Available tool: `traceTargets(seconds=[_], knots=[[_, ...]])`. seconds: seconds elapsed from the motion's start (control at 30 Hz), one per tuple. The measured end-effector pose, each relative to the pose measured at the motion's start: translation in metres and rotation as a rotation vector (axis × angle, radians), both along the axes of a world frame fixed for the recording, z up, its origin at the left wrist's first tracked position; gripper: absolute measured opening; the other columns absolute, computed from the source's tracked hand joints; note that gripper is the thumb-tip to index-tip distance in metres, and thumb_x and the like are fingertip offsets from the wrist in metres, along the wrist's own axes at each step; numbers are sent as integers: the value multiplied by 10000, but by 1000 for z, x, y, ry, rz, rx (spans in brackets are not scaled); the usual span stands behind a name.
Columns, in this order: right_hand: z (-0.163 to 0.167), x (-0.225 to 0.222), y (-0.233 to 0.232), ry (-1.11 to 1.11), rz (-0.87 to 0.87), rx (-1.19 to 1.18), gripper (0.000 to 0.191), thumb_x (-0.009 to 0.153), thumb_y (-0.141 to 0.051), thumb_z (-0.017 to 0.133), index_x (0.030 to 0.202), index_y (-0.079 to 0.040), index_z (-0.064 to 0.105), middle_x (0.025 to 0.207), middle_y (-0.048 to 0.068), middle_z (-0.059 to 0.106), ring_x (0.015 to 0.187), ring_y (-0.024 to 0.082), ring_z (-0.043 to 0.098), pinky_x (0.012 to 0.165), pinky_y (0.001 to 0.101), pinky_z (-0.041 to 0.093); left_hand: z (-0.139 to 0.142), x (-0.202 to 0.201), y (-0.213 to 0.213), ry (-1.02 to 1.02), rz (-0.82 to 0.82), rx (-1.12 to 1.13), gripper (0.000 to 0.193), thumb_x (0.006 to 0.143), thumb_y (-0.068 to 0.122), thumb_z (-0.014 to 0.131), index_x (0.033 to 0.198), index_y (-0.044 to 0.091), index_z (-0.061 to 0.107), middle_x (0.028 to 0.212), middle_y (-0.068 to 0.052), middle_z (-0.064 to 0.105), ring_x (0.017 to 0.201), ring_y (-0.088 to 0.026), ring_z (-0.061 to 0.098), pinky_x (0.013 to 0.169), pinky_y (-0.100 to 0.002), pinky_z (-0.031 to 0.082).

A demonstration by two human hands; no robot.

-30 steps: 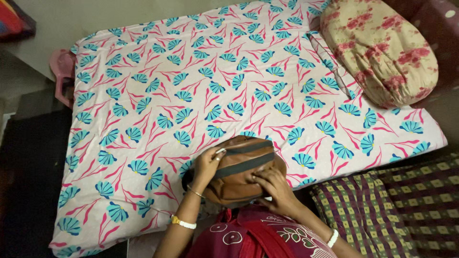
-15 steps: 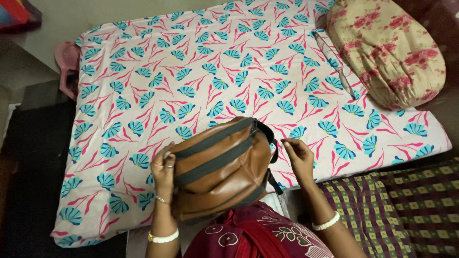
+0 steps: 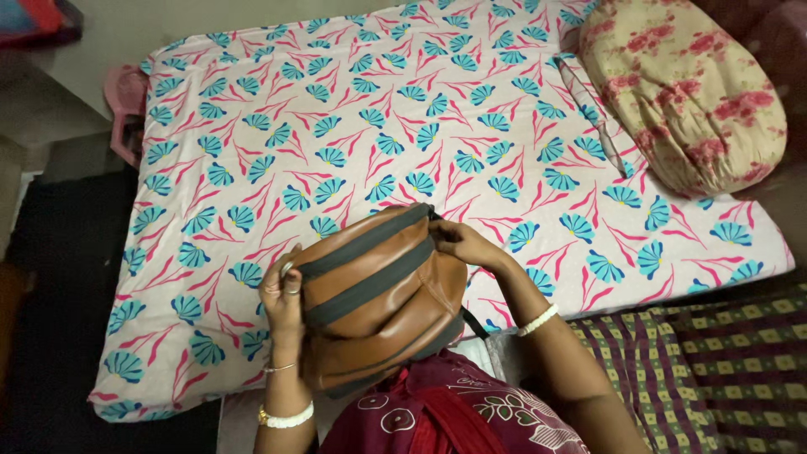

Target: The person packs a brown backpack with a laptop, a white charger with cable, and a small brown box. They place each item into the bag on the bed, then close the bag.

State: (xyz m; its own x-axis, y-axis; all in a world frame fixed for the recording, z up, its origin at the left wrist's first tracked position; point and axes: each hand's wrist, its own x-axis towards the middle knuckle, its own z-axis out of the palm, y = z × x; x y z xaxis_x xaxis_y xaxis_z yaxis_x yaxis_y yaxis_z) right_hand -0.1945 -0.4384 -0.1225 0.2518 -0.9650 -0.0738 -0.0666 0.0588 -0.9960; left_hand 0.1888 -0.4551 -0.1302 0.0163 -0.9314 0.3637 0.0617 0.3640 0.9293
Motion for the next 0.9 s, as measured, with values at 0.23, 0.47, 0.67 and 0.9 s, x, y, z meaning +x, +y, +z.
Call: traceTargets(seconds=[0.23,0.47,0.67,0.9], knots=[[-25,2,-12,691,-48,-34,265,923,-49,644,1176,-3,707,1111,157,772,1012,207,725,910,343,560,-15,-22,-1,55,-61,-7,572,956,441,740,1266,-36,678,1277,-104,702,1126,-127,625,1065,-309,462],[-27,-1,0,303,53,13,364,906,-135,700,1246,-21,637,1151,102,749,1036,175,696,900,336,537,-10,-20,5,-1,-65,57,581,966,429,715,1295,-47,662,1166,-77,729,1085,-126,638,1049,-304,476],[-16,-18,3,535,-178,187,240,883,-171,721,1077,-34,749,962,144,785,852,225,723,760,354,564,-21,-26,-2,58,-63,87,529,970,381,723,1273,-50,670,1138,-47,722,1055,-113,635,1011,-280,485],[-8,-39,4,826,-220,-17,203,938,-219,699,953,-31,772,879,126,747,749,213,671,708,355,522,-27,-47,-6,54,-127,140,322,1019,259,731,1156,-33,729,957,20,646,876,-74,535,821,-237,452]])
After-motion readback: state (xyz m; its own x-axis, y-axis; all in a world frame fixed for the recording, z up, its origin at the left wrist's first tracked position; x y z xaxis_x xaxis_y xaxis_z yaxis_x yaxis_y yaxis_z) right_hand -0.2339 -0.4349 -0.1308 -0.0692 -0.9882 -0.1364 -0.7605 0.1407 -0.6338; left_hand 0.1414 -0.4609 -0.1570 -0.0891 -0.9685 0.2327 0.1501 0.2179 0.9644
